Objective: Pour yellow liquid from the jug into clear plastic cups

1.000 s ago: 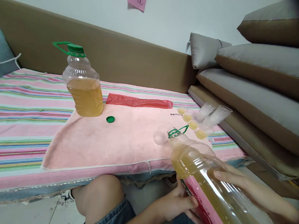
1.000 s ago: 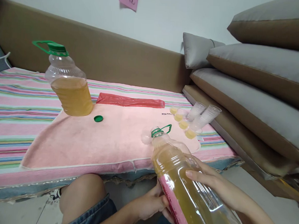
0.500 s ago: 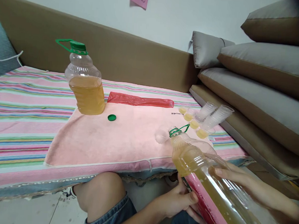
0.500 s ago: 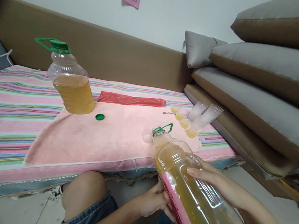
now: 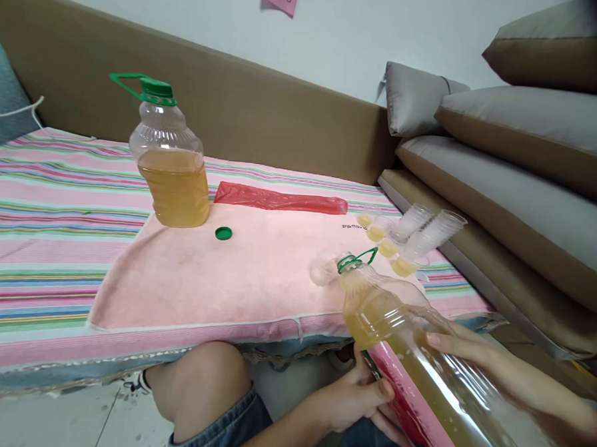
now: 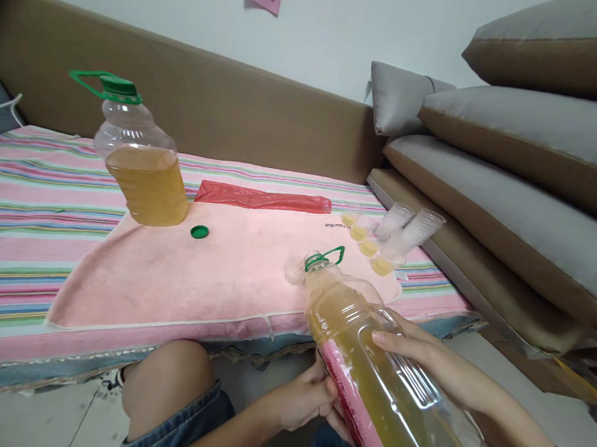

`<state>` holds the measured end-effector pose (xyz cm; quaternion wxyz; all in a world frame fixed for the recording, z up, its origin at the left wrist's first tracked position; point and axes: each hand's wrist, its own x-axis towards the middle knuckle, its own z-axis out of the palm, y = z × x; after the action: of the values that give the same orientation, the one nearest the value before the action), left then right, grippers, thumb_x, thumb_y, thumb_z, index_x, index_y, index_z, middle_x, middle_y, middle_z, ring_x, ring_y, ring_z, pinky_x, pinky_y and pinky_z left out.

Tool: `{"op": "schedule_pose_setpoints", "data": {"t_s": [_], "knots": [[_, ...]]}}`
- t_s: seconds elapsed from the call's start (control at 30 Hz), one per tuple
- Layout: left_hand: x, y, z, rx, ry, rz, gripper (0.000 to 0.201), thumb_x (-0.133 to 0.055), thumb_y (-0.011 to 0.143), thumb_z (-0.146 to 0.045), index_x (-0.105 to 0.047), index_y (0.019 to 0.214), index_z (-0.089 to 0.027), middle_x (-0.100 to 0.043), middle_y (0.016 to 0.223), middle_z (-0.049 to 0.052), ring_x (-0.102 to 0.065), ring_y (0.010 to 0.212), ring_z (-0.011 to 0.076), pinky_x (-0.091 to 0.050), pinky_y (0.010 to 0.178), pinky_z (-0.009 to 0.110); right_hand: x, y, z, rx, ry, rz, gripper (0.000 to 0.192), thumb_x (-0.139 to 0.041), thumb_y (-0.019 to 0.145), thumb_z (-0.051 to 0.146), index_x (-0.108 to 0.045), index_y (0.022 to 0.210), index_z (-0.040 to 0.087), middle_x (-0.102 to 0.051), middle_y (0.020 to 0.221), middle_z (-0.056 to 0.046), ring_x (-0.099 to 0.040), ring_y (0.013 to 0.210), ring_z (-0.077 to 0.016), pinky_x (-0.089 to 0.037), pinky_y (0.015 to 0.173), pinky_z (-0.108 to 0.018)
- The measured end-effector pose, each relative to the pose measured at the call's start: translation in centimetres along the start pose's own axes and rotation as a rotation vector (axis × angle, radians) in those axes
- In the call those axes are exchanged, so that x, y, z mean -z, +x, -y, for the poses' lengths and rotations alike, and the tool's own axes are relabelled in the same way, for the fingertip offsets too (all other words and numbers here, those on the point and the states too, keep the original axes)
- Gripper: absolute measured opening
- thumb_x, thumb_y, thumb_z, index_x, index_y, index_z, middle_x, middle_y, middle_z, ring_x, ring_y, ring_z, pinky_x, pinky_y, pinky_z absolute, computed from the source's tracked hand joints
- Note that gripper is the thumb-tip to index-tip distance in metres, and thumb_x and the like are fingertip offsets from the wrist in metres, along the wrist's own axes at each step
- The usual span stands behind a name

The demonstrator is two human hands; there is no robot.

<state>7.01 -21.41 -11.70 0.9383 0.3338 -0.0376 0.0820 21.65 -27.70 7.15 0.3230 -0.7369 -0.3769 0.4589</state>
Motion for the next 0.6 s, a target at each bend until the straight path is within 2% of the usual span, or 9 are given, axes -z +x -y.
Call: {"op": "schedule_pose_setpoints", "data": {"t_s": [0.13,0.23,0.3,0.37,0.47,0.6], "knots": [[-0.20,0.00,-0.21,-0.033,-0.014,0.030,0.097,-0.078,0.065,-0.062,-0.027,0.140,-0.028,-0.070,0.100,0.010,-0.069,0.065,0.0153,-0.055,0.058,0.028,-0.13,-0.06,0.25,0.015,0.021,0.034,0.061,-0.062,0.082,0.054,-0.053,0.139,0.033,-0.039,0.157,0.002,-0.033,0.145,-0.0312,-0.027,0.120,-0.044],[-0.37,-0.03,-0.41,-0.050,-0.010,0.035,0.095,-0.079,0.065,-0.061,-0.028,0.139,-0.029,-0.069,0.107,0.011,-0.069,0.064,0.0145,-0.055,0.057,0.027,-0.06,-0.01,0.26,0.024,-0.023,0.010,0.059,-0.062,0.081,0.054,-0.057,0.136,0.032,-0.039,0.157,0.002,-0.032,0.145,-0.0313,-0.025,0.120,-0.044],[-0.40,-0.07,-0.48,-0.055,-0.006,0.042,0.095,-0.078,0.065,-0.061,-0.027,0.139,-0.029,-0.069,0.109,0.012,-0.070,0.064,0.0147,-0.058,0.062,0.033,0.00,0.04,0.21,0.029,-0.046,-0.003,0.060,-0.063,0.080,0.055,-0.057,0.136,0.031,-0.040,0.156,0.001,-0.032,0.145,-0.0309,-0.024,0.121,-0.045],[-0.35,-0.10,-0.46,-0.058,-0.003,0.052,0.095,-0.077,0.065,-0.063,-0.029,0.139,-0.028,-0.069,0.109,0.013,-0.070,0.066,0.0161,-0.059,0.070,0.044,0.03,0.05,0.20,0.019,-0.042,-0.001,0.062,-0.063,0.080,0.055,-0.056,0.137,0.031,-0.040,0.157,0.000,-0.031,0.146,-0.0311,-0.025,0.120,-0.045],[-0.22,-0.10,-0.29,-0.064,-0.007,0.059,0.095,-0.077,0.065,-0.064,-0.031,0.139,-0.028,-0.070,0.108,0.013,-0.071,0.068,0.0189,-0.055,0.079,0.059,0.06,0.02,0.25,0.009,-0.045,0.007,0.062,-0.062,0.081,0.055,-0.055,0.138,0.031,-0.036,0.158,0.001,-0.030,0.146,-0.0311,-0.025,0.120,-0.046],[-0.24,-0.06,-0.21,-0.051,0.001,0.033,0.096,-0.077,0.062,-0.066,-0.032,0.138,-0.029,-0.071,0.103,0.012,-0.070,0.066,0.0190,-0.054,0.077,0.062,0.17,-0.02,0.20,0.022,-0.081,0.000,0.060,-0.061,0.083,0.054,-0.055,0.138,0.031,-0.034,0.159,0.001,-0.026,0.148,-0.0294,-0.018,0.122,-0.046]]}}
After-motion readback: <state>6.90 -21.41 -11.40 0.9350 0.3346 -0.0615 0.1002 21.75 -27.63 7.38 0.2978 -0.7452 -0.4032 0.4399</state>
